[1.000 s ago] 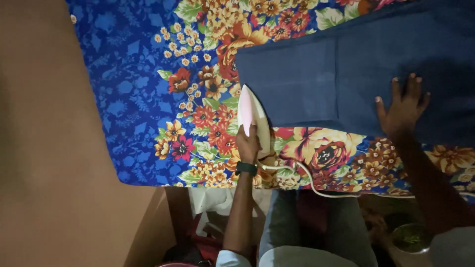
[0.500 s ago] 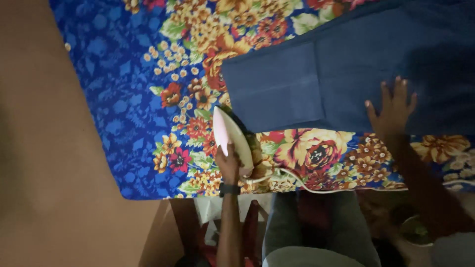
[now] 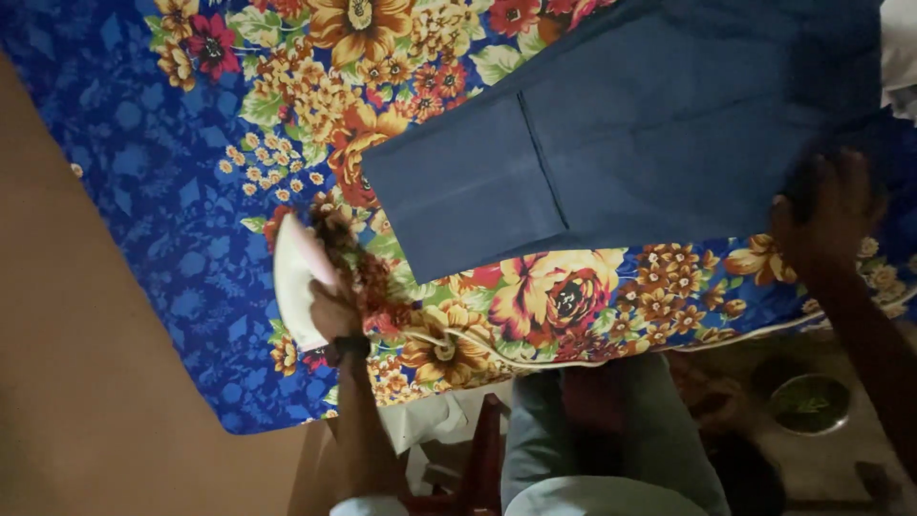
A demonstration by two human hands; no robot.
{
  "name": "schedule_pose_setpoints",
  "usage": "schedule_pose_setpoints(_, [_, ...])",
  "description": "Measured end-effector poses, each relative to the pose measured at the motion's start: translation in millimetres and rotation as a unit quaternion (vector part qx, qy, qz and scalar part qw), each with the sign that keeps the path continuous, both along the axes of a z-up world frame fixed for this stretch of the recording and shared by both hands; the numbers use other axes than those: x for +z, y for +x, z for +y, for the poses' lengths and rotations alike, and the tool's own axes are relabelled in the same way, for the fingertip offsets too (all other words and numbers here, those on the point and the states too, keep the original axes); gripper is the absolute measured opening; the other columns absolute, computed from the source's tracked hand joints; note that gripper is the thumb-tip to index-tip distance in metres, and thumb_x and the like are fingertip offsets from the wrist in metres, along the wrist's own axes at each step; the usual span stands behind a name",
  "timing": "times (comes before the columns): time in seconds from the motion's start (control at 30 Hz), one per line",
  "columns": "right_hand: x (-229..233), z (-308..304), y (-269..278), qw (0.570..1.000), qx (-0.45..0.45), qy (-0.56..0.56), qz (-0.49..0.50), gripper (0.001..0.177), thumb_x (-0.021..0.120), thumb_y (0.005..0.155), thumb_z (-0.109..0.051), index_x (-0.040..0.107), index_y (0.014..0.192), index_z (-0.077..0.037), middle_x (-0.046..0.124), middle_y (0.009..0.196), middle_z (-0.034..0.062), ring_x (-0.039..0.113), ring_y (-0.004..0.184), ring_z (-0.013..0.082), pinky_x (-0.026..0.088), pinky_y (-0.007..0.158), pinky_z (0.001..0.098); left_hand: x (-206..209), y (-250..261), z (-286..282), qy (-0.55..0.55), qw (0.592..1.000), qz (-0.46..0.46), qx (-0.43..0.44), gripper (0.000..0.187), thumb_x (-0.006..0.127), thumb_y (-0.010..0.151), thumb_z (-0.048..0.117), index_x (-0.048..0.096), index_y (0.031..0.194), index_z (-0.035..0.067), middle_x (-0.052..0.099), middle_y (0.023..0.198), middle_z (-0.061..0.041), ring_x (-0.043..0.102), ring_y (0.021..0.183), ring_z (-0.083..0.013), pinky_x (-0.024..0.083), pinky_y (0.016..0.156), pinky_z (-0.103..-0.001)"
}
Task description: Ironing and folding a pair of blue trousers on a bed.
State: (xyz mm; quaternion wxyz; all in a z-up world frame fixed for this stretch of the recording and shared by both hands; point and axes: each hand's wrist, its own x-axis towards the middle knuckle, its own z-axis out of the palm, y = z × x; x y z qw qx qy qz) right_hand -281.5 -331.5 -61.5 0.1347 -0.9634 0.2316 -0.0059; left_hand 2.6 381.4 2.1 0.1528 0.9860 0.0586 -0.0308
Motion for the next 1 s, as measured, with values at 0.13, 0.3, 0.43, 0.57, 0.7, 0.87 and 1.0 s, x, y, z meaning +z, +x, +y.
schedule_pose_setpoints(0.13, [0,18,25,0.995,0.054,0.06,-0.052,0.064,0.064,0.113,-0.031,0.037,0.157,0.007,0.032,0.167,0.0325,0.026,0.158,0.0478,0.019,0.132,0.0597,-9,11,2,0.107,0.991,0.006,0.078,0.058,0.059,0.104,0.051,0.054,0.125,-0.003,0.069,0.097,-0.033,0.066,0.082,-0.0538,0.048,0.068,-0.061])
schedule_pose_setpoints(0.3, [-9,40,31,0.998,0.035,0.054,-0.026,0.071,0.069,0.104,-0.028,0.043,0.162,0.005,0.037,0.167,0.0324,0.03,0.161,0.0505,0.021,0.127,0.0643,-73,-2,27,0.116,0.977,0.105,0.146,0.067,0.047,0.106,0.049,0.041,0.146,-0.005,0.067,0.119,-0.031,0.066,0.106,-0.0483,0.05,0.089,-0.059])
schedule_pose_setpoints(0.43, [-26,28,23,0.994,0.08,0.036,-0.068,0.062,0.067,0.111,-0.028,0.04,0.159,0.001,0.035,0.166,0.0295,0.034,0.157,0.0469,0.027,0.128,0.0564,-109,-2,23,0.18,0.984,0.011,-0.001,0.075,0.055,0.103,0.04,0.03,0.148,-0.014,0.049,0.141,-0.039,0.049,0.131,-0.052,0.042,0.107,-0.058])
schedule_pose_setpoints(0.57, [-33,16,25,0.997,0.062,0.032,-0.011,0.061,0.071,0.106,-0.03,0.044,0.151,0.0,0.041,0.16,0.0268,0.041,0.154,0.0458,0.032,0.127,0.0565,-77,-12,-41,0.144,0.98,-0.124,-0.068,0.078,0.065,0.094,0.042,0.034,0.15,-0.004,0.044,0.145,-0.035,0.042,0.135,-0.0532,0.036,0.112,-0.06])
schedule_pose_setpoints(0.7, [-52,-5,12,0.995,0.02,0.079,0.065,0.07,0.069,0.109,-0.034,0.04,0.161,0.003,0.049,0.143,0.0291,0.048,0.129,0.0465,0.038,0.114,0.0601,-73,7,-106,0.056,0.986,-0.139,-0.073,0.054,0.059,0.098,0.034,0.053,0.146,0.01,0.051,0.149,-0.031,0.048,0.139,-0.0441,0.042,0.114,-0.053])
schedule_pose_setpoints(0.87, [24,48,85,0.985,0.156,0.011,-0.074,0.064,0.074,0.103,-0.03,0.051,0.152,0.003,0.049,0.157,0.0295,0.046,0.146,0.0438,0.038,0.119,0.0551,-162,56,-83,-0.319,0.937,0.061,0.129,0.046,0.082,0.092,0.025,0.048,0.103,-0.004,0.059,0.091,-0.014,0.057,0.084,-0.0249,0.048,0.075,-0.04])
schedule_pose_setpoints(1.0, [14,85,170,0.984,0.15,0.075,-0.053,0.068,0.07,0.104,-0.04,0.05,0.156,-0.001,0.039,0.163,0.0299,0.038,0.152,0.0453,0.032,0.117,0.0644,-164,67,-88,-0.456,0.88,0.128,0.04,0.033,0.078,0.103,0.009,0.051,0.108,-0.01,0.059,0.099,-0.011,0.055,0.09,-0.0194,0.046,0.079,-0.038])
